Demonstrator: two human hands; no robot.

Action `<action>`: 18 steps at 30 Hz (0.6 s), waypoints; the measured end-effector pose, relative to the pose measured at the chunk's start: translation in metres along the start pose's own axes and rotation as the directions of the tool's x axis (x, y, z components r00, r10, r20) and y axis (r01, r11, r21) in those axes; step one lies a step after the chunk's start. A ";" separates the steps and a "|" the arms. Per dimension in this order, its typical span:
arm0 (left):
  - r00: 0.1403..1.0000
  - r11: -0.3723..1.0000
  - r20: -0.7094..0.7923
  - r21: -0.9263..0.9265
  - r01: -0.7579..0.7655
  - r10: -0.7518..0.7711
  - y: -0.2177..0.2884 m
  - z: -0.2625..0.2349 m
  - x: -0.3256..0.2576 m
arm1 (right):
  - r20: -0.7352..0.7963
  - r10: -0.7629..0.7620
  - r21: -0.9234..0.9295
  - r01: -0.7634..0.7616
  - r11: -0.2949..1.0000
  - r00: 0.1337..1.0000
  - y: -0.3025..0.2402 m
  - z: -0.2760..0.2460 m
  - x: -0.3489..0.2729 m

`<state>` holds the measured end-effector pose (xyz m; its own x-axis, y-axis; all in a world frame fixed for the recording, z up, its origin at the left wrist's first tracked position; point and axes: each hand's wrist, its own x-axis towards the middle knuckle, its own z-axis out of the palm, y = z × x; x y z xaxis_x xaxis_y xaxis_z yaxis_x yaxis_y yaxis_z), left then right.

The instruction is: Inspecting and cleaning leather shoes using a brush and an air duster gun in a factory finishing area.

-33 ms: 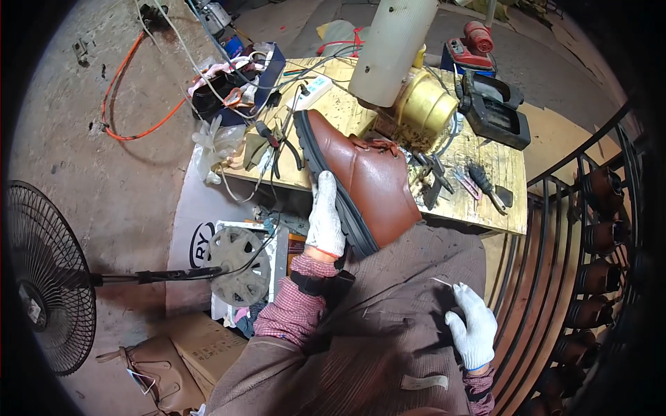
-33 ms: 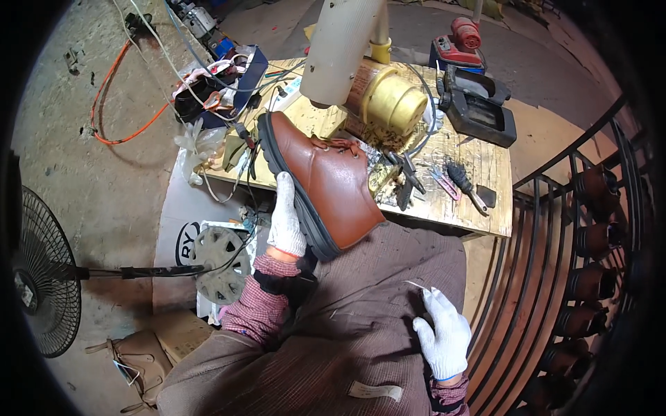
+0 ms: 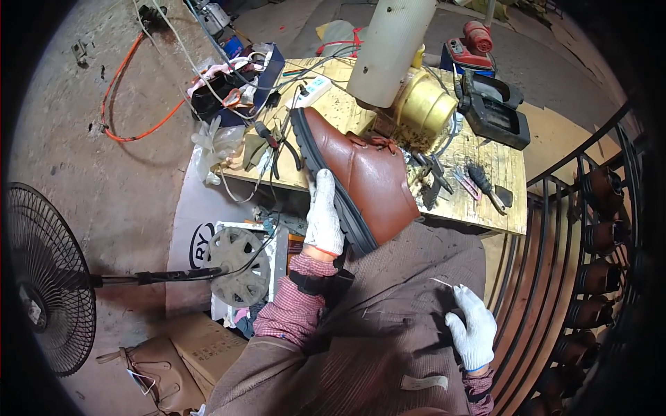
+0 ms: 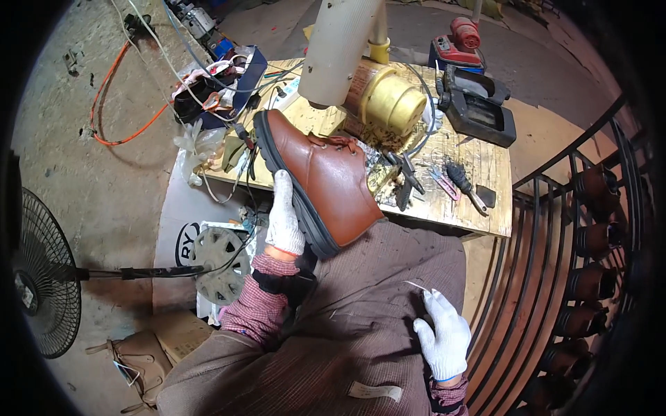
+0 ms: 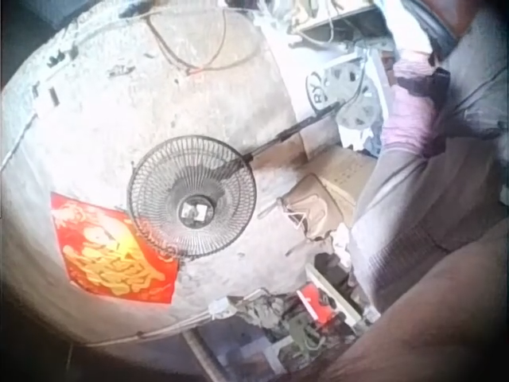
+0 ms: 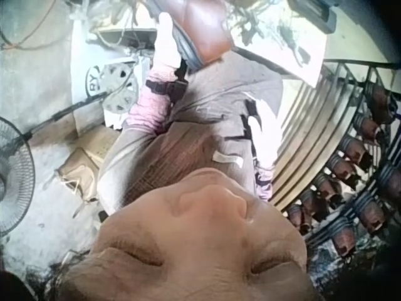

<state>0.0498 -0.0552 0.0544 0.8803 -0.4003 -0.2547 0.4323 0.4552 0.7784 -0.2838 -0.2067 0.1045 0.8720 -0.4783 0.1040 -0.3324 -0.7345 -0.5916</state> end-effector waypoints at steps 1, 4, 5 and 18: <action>1.000 1.000 0.002 0.002 0.005 -0.005 0.006 0.008 0.001 | 0.000 0.006 0.000 -0.006 1.000 1.000 0.004 0.001 -0.002; 0.970 0.966 -0.117 0.174 -0.192 0.214 0.033 0.036 0.005 | 0.031 0.036 -0.062 -0.034 0.998 0.999 0.015 0.001 -0.004; 0.937 0.931 -0.200 0.291 -0.222 0.286 0.046 0.058 0.002 | 0.022 0.033 -0.055 -0.032 0.998 0.999 0.018 0.001 -0.004; 0.886 0.882 -0.151 0.263 -0.392 0.439 0.089 0.085 0.050 | 0.013 -0.232 -0.034 0.232 0.972 0.973 -0.008 -0.006 0.067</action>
<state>0.1155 -0.1023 0.1594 0.9990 -0.0342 0.0293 -0.0155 0.3490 0.9370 -0.2251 -0.2354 0.1207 0.9300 -0.2884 0.2277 -0.1327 -0.8415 -0.5238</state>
